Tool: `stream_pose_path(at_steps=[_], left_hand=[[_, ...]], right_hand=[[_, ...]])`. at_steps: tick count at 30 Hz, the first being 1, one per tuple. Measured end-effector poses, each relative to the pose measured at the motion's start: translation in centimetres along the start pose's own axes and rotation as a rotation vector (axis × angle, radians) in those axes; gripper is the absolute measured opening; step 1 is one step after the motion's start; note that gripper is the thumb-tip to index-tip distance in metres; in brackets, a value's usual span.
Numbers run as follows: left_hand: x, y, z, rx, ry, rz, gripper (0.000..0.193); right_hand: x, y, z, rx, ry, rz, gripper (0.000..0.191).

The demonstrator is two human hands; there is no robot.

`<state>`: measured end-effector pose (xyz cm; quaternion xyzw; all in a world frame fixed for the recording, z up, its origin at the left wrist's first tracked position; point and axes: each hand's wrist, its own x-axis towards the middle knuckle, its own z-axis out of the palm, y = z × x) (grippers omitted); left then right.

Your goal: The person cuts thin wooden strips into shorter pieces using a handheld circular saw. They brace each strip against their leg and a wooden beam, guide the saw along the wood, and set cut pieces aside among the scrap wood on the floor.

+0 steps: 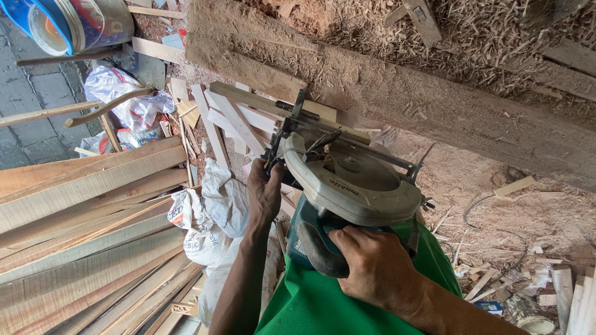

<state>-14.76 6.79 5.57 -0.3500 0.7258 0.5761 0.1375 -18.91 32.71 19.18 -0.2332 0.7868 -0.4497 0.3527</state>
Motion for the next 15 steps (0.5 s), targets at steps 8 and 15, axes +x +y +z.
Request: stream_pose_path(at_steps=[8,15], left_hand=[[0.16,-0.07,-0.31,-0.027,-0.012,0.014,0.029],[0.39,-0.08,-0.84,0.007,0.007,0.008,0.029]], right_hand=[[0.36,-0.35,-0.1,-0.001,0.007,-0.001,0.056],[0.79,-0.67,0.23,-0.005,0.033,-0.026,0.053]])
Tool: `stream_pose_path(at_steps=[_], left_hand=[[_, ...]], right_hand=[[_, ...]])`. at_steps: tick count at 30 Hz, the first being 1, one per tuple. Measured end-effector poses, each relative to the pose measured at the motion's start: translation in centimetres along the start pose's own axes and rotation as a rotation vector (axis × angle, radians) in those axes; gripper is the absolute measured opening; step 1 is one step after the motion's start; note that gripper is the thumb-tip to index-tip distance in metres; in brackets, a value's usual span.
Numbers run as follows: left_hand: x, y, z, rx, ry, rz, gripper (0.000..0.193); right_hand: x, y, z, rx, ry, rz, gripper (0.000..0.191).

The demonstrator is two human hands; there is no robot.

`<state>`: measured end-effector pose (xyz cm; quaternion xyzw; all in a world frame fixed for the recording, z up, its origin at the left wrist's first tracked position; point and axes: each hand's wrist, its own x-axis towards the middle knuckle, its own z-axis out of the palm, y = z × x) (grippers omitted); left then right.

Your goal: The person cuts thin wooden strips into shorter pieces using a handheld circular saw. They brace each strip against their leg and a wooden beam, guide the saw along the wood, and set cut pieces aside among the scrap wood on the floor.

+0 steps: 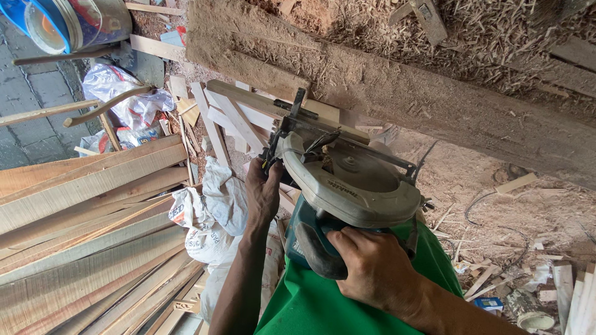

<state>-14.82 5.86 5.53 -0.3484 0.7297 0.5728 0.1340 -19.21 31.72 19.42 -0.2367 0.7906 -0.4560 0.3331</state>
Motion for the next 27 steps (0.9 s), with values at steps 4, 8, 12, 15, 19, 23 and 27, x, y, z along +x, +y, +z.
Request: stream_pose_path(at_steps=[4,8,12,15,19,23,27], left_hand=[[0.0,-0.2,-0.1,0.005,0.021,0.012,0.029],[-0.1,-0.2,-0.3,0.025,0.025,0.014,0.029],[0.0,-0.2,-0.5,0.034,0.018,-0.039,0.03],[0.2,-0.2,-0.6,0.006,0.002,-0.017,0.031],[0.3,-0.2,-0.7,-0.007,0.014,-0.019,0.033],[0.4,-0.2,-1.0,0.038,0.027,-0.048,0.032],[0.6,-0.2,-1.1,-0.014,0.025,-0.008,0.03]], right_hand=[[0.0,0.0,0.2,-0.01,-0.009,0.006,0.053],[0.0,0.2,0.4,0.005,-0.018,-0.003,0.056],[0.1,0.3,0.7,0.018,-0.017,-0.025,0.054],[0.2,0.1,0.8,0.015,-0.005,-0.026,0.054],[0.5,-0.1,0.8,0.005,-0.006,-0.016,0.054],[0.8,-0.2,0.9,0.01,0.0,-0.018,0.056],[1.0,-0.4,1.1,0.018,-0.016,-0.004,0.057]])
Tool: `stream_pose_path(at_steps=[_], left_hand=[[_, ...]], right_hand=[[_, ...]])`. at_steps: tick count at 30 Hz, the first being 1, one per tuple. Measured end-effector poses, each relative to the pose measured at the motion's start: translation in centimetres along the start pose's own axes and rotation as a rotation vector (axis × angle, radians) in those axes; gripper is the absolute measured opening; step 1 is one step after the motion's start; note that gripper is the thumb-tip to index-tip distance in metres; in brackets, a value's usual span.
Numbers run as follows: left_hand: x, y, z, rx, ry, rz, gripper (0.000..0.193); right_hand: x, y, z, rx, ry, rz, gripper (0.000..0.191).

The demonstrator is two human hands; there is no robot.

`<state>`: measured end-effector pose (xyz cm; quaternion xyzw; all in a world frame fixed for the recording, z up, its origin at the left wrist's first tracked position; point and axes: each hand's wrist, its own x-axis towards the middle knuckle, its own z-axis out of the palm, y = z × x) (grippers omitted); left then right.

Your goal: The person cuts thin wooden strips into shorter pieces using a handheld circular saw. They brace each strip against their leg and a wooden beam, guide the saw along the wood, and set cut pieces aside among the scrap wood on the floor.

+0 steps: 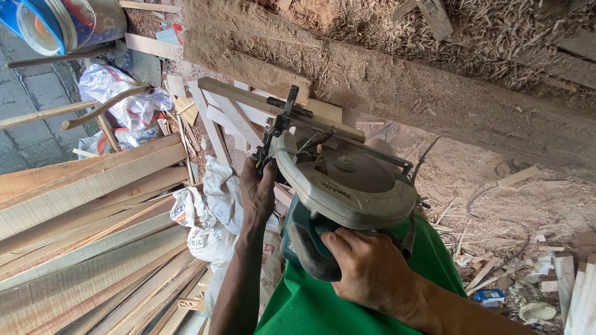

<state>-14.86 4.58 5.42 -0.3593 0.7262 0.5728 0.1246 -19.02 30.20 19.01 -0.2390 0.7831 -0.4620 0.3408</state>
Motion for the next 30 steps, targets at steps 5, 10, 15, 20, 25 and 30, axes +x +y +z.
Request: stream_pose_path(at_steps=[5,10,15,20,25,30], left_hand=[[0.3,0.1,0.0,0.018,0.007,-0.013,0.027],[0.6,0.4,-0.3,0.036,0.003,-0.002,0.028],[0.7,0.8,-0.6,0.056,0.001,-0.024,0.031],[0.9,0.8,-0.7,0.098,0.016,-0.033,0.03],[1.2,0.8,-0.9,0.069,0.012,-0.023,0.029],[1.3,1.0,-1.3,0.112,0.024,-0.04,0.029]], right_hand=[[0.3,-0.1,-0.2,0.005,-0.024,0.019,0.059],[0.7,-0.3,-0.3,0.012,-0.023,0.024,0.058],[1.0,-0.3,-0.1,0.026,-0.018,0.0,0.055],[1.2,-0.3,-0.1,0.038,-0.011,-0.009,0.057],[1.6,-0.5,0.0,0.027,0.012,-0.015,0.054],[1.9,-0.6,0.0,0.035,-0.01,-0.015,0.053]])
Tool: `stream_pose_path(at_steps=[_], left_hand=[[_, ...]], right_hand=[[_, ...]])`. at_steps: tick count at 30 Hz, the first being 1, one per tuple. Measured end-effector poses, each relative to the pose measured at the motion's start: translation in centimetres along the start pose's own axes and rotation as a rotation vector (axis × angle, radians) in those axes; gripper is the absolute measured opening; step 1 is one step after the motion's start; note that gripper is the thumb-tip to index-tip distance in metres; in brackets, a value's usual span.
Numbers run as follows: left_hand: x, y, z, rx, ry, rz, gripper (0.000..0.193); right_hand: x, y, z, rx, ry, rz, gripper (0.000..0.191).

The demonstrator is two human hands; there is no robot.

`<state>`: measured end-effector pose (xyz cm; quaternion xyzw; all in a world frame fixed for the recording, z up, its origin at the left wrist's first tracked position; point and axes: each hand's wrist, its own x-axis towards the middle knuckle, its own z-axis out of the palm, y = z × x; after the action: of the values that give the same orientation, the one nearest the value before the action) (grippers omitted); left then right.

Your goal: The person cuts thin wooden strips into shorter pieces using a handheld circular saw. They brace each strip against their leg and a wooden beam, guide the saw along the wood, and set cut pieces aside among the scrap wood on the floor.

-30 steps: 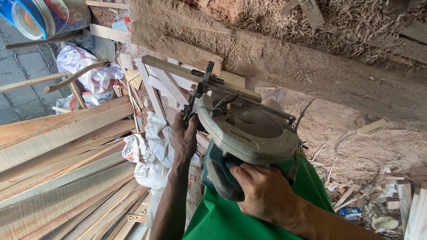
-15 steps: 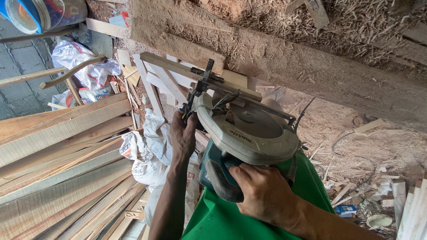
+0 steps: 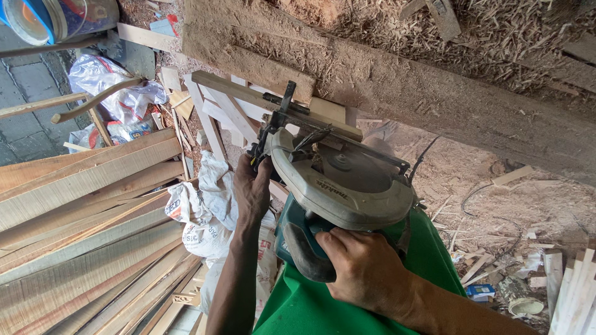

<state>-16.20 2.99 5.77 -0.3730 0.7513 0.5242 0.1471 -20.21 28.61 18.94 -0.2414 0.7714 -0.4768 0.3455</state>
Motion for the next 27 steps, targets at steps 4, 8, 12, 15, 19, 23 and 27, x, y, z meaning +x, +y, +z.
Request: stream_pose_path(at_steps=[4,8,12,15,19,23,27], left_hand=[[0.1,0.2,-0.2,0.038,0.016,-0.02,0.03],[0.2,0.2,-0.2,-0.024,0.008,0.002,0.032],[0.4,0.4,-0.3,-0.092,-0.006,0.002,0.034],[0.5,0.8,-0.6,-0.012,0.011,-0.047,0.034],[0.8,1.1,-1.0,0.007,0.016,-0.053,0.031],[1.2,1.1,-1.3,-0.03,0.01,-0.022,0.027],[2.0,0.9,-1.7,-0.083,0.028,0.005,0.022]], right_hand=[[0.1,-0.1,0.0,0.017,-0.01,0.007,0.052],[0.3,-0.2,0.0,-0.004,0.005,-0.004,0.049],[0.6,-0.1,0.2,0.007,0.002,-0.016,0.048],[0.8,-0.2,0.4,0.007,0.014,-0.033,0.047],[1.1,-0.5,0.3,-0.004,0.053,-0.051,0.046],[1.9,-1.0,0.0,0.02,0.041,-0.047,0.046],[2.8,-1.5,0.0,0.022,0.033,-0.036,0.042]])
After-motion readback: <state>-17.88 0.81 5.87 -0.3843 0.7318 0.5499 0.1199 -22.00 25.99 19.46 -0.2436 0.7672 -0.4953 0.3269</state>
